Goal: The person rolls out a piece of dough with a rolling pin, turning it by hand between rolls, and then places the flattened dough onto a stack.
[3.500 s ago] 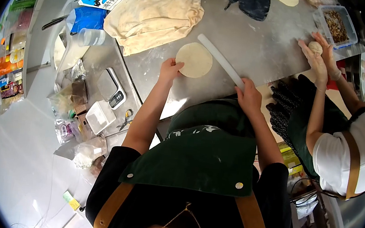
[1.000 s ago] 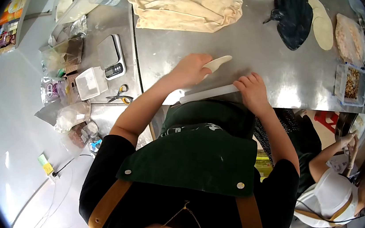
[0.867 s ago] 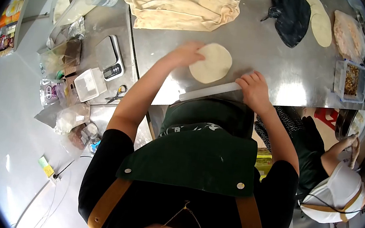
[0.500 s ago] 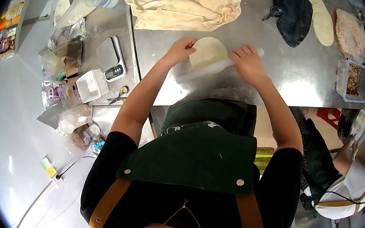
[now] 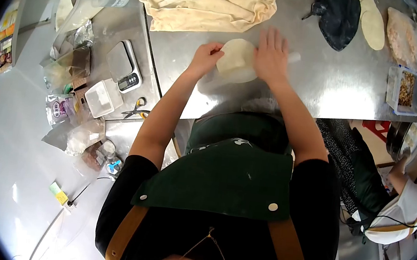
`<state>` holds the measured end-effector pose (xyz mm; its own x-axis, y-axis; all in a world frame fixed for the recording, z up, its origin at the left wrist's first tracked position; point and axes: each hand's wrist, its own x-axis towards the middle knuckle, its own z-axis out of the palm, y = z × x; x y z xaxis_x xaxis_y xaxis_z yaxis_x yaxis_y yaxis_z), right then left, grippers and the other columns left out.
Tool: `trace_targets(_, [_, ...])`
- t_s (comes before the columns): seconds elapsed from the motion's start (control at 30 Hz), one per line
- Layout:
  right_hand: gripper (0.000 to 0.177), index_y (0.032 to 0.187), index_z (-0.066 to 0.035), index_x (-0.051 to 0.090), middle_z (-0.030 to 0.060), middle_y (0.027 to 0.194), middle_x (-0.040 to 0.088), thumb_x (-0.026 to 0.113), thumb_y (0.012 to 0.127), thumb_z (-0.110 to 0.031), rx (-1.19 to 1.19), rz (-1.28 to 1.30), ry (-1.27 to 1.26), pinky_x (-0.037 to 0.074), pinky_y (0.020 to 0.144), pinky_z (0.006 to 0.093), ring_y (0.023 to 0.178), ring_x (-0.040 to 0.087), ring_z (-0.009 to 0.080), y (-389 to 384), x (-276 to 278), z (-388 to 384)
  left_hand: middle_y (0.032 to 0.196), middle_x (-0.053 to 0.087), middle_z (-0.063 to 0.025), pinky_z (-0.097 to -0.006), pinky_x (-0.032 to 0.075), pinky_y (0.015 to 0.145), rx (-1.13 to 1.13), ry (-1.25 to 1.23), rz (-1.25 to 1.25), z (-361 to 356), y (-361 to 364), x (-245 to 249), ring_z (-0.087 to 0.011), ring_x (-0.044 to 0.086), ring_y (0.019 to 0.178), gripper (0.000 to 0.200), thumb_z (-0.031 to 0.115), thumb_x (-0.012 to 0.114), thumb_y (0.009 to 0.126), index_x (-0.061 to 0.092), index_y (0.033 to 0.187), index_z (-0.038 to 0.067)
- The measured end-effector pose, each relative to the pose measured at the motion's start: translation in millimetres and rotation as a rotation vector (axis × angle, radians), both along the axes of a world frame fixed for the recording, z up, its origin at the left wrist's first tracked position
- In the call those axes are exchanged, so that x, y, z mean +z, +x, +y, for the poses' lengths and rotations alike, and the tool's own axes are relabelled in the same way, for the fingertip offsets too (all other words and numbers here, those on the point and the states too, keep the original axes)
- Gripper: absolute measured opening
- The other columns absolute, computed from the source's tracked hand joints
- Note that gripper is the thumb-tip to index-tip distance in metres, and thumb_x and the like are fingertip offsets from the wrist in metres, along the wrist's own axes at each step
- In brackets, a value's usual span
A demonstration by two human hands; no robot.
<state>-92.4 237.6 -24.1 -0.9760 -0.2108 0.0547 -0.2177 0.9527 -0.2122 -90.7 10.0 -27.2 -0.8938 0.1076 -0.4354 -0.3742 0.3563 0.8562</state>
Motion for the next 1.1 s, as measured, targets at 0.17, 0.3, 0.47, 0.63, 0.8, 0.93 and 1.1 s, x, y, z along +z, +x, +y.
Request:
trace_targets(0.17, [0.063,0.143,0.003,0.037,0.0211,0.151,0.036,0.053,0.094,-0.034,0.021,0.064,-0.072,0.024,0.115,0.0548,0.142,0.031,0.0347,-32.2,-5.3,-18.8,0.089,0.072,-0.0145,-0.0328,0.052,0.075,0.03,-0.047,-0.019,1.7,1.0,1.4,-0.022,0.068,0.08,0.023,0.01,0.064,0.085,0.069,0.105,-0.001])
trace_targets(0.3, [0.068,0.144,0.002,0.037,0.0196,0.153,0.035,0.056,0.092,-0.037,0.078,0.035,-0.054,0.024,0.115,0.0543,0.143,0.03,0.0346,12.8,-5.4,7.2,0.085,0.071,-0.0146,-0.0342,0.052,0.073,-0.031,-0.178,-0.024,5.1,3.3,4.1,-0.0231,0.067,0.078,0.024,0.015,0.067,0.081,0.07,0.101,0.001])
trace_targets(0.47, [0.072,0.144,0.0,0.039,0.0181,0.153,0.034,0.064,0.087,-0.036,0.219,-0.013,-0.123,0.023,0.115,0.0539,0.143,0.031,0.0336,65.1,3.5,46.8,0.081,0.07,-0.0161,-0.0377,0.052,0.071,-0.084,-0.232,0.001,11.1,6.9,6.1,-0.0296,0.068,0.077,0.024,0.018,0.069,0.078,0.071,0.096,0.002])
trace_targets(0.63, [0.069,0.141,-0.001,0.043,0.0175,0.153,0.036,0.068,0.085,-0.034,0.274,-0.034,-0.136,0.024,0.116,0.0523,0.142,0.032,0.0325,95.3,10.5,66.4,0.083,0.069,-0.019,-0.0427,0.052,0.07,0.023,-0.389,0.075,26.8,23.1,11.9,-0.0382,0.066,0.078,0.022,0.017,0.071,0.078,0.069,0.093,0.0])
trace_targets(0.8, [0.064,0.136,-0.001,0.046,0.0201,0.147,0.04,0.068,0.086,-0.034,0.048,0.066,-0.342,0.028,0.114,0.0511,0.137,0.038,0.0354,93.1,22.2,55.9,0.08,0.063,-0.0196,-0.0451,0.049,0.063,-0.064,-0.354,0.558,53.8,42.3,45.5,-0.0403,0.062,0.07,0.011,0.009,0.069,0.08,0.066,0.086,0.0])
trace_targets(0.93, [0.062,0.14,-0.002,0.043,0.019,0.145,0.044,0.063,0.093,-0.037,-0.257,0.039,-0.798,0.036,0.11,0.0473,0.131,0.045,0.0352,80.1,44.1,43.0,0.075,0.059,-0.0175,-0.04,0.047,0.057,-0.152,-0.195,0.575,76.4,44.0,120.8,-0.0351,0.059,0.063,0.008,0.006,0.07,0.08,0.064,0.082,0.0])
trace_targets(1.1, [0.059,0.146,-0.003,0.038,0.0121,0.142,0.051,0.052,0.1,-0.039,-0.224,-0.857,-2.207,0.039,0.109,0.0439,0.129,0.051,0.0295,60.1,23.4,43.1,0.079,0.068,-0.0079,-0.0317,0.045,0.056,-0.045,0.207,0.139,65.7,27.8,141.2,-0.0143,0.058,0.062,0.014,0.009,0.071,0.085,0.069,0.09,-0.003])
